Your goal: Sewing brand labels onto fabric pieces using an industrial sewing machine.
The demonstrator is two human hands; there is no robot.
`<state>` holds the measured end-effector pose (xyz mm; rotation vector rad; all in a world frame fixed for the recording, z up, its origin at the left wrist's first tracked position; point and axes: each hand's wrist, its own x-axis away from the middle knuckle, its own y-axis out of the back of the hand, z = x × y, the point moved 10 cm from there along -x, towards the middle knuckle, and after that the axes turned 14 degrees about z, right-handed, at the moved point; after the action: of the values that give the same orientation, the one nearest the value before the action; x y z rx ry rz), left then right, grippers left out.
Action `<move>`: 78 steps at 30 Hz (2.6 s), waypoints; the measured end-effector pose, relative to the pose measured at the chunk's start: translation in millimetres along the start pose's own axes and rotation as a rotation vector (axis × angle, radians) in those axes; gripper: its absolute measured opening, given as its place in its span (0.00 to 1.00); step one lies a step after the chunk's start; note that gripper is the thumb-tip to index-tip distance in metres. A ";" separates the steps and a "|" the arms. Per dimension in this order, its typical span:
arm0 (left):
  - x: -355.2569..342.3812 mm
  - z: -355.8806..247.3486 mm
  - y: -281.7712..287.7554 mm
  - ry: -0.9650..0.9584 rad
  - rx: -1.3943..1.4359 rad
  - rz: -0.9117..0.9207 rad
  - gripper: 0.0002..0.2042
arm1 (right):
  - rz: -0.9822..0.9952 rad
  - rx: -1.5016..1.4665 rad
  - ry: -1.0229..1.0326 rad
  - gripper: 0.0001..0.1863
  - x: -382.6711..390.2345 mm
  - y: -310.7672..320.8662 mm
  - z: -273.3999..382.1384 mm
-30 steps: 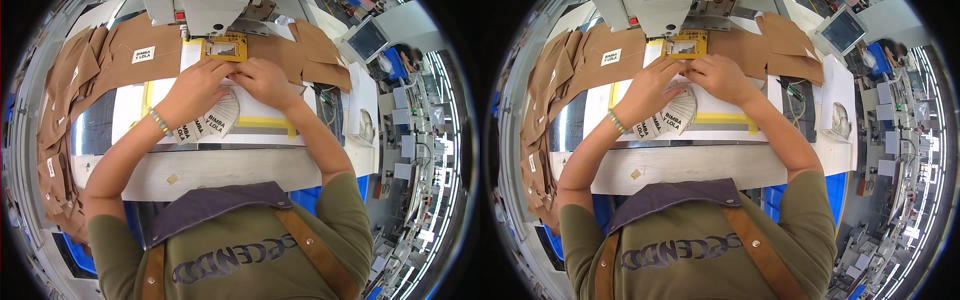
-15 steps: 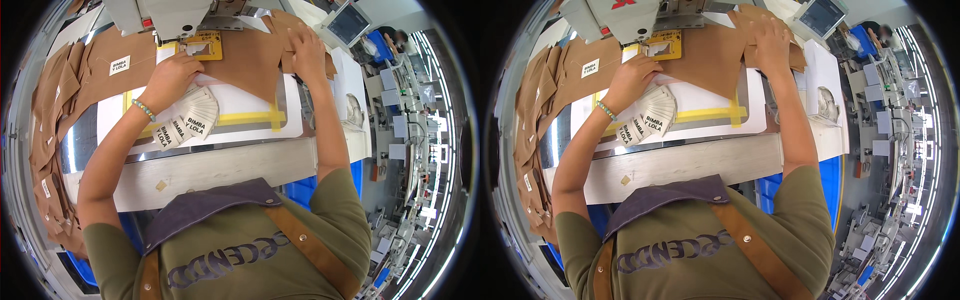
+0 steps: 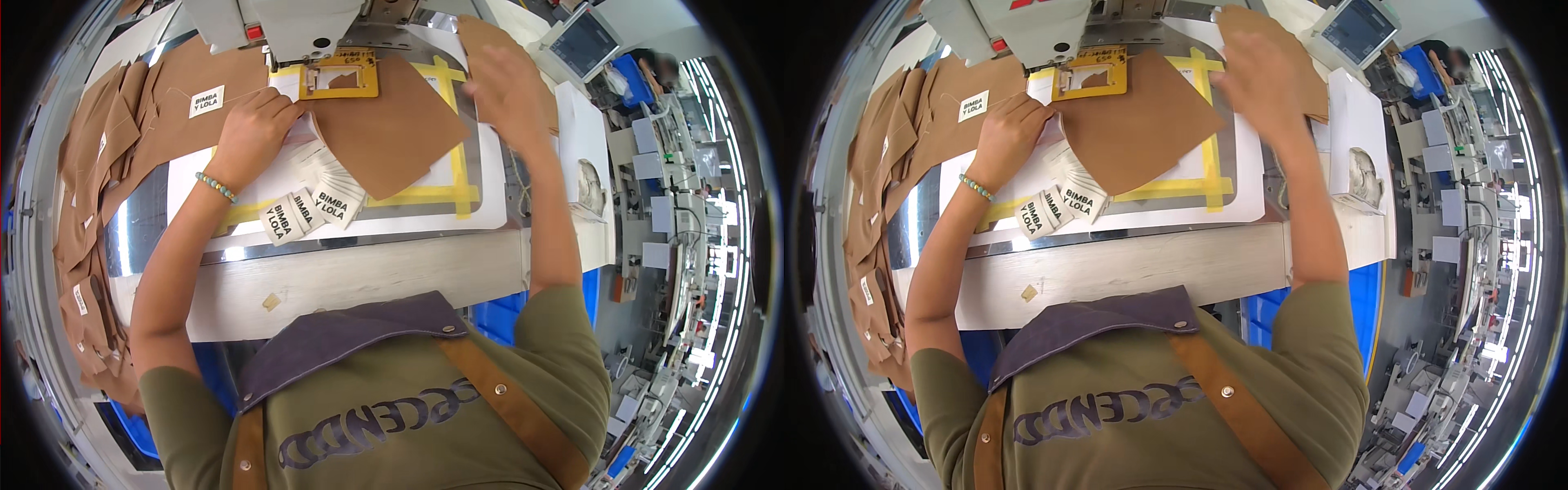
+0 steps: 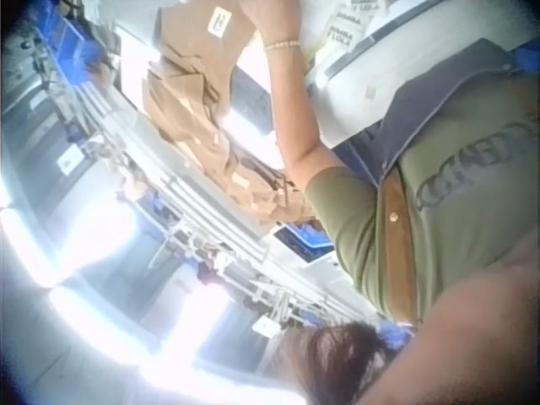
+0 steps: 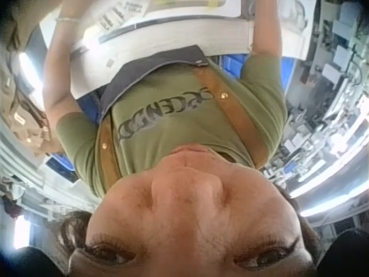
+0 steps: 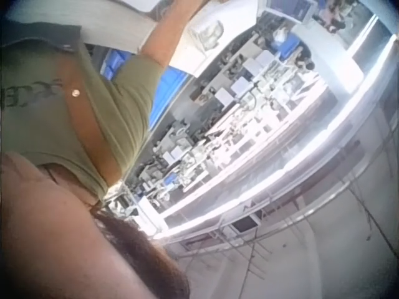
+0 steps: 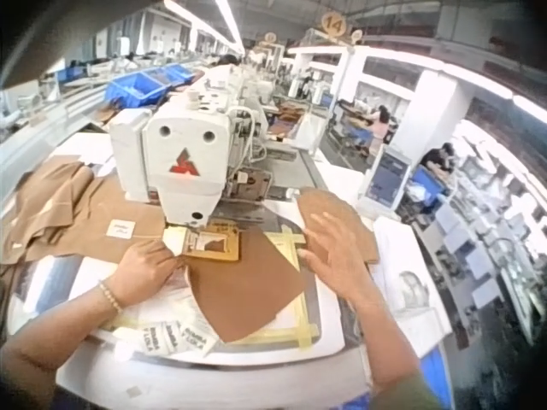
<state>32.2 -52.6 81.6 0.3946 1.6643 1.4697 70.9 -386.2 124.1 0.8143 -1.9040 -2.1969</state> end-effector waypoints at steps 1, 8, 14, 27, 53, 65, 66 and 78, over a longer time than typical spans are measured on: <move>1.0 0.3 -3.2 0.003 0.003 0.031 0.10 | 0.059 0.002 0.113 0.33 11.1 -5.1 46.9; 3.5 3.0 -5.5 0.046 0.219 -0.004 0.06 | 0.192 -0.055 0.307 0.32 52.3 -23.8 188.3; -5.9 8.3 -12.1 0.079 0.334 -0.009 0.06 | 0.169 -0.088 0.362 0.29 72.6 -14.7 201.0; 9.6 -23.2 2.9 -0.169 -0.081 -0.015 0.07 | -0.050 0.036 0.204 0.11 37.6 -22.3 131.0; 64.5 -2.8 -6.0 0.261 0.277 0.328 0.27 | 0.358 -0.164 0.242 0.32 42.6 -71.8 129.5; 65.8 7.1 -5.6 0.351 0.302 0.276 0.30 | 0.253 -0.170 0.260 0.34 39.4 -69.1 118.3; 64.6 4.5 -4.3 0.315 0.277 0.275 0.30 | 0.264 -0.175 0.245 0.34 39.1 -70.1 117.5; 65.9 8.0 9.7 0.322 0.449 0.108 0.34 | 0.372 -0.122 0.220 0.33 38.6 -77.8 118.7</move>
<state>-3.0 2.2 65.6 0.5176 2.2735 1.2752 2.0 -282.5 45.8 0.5956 -1.6442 -1.8923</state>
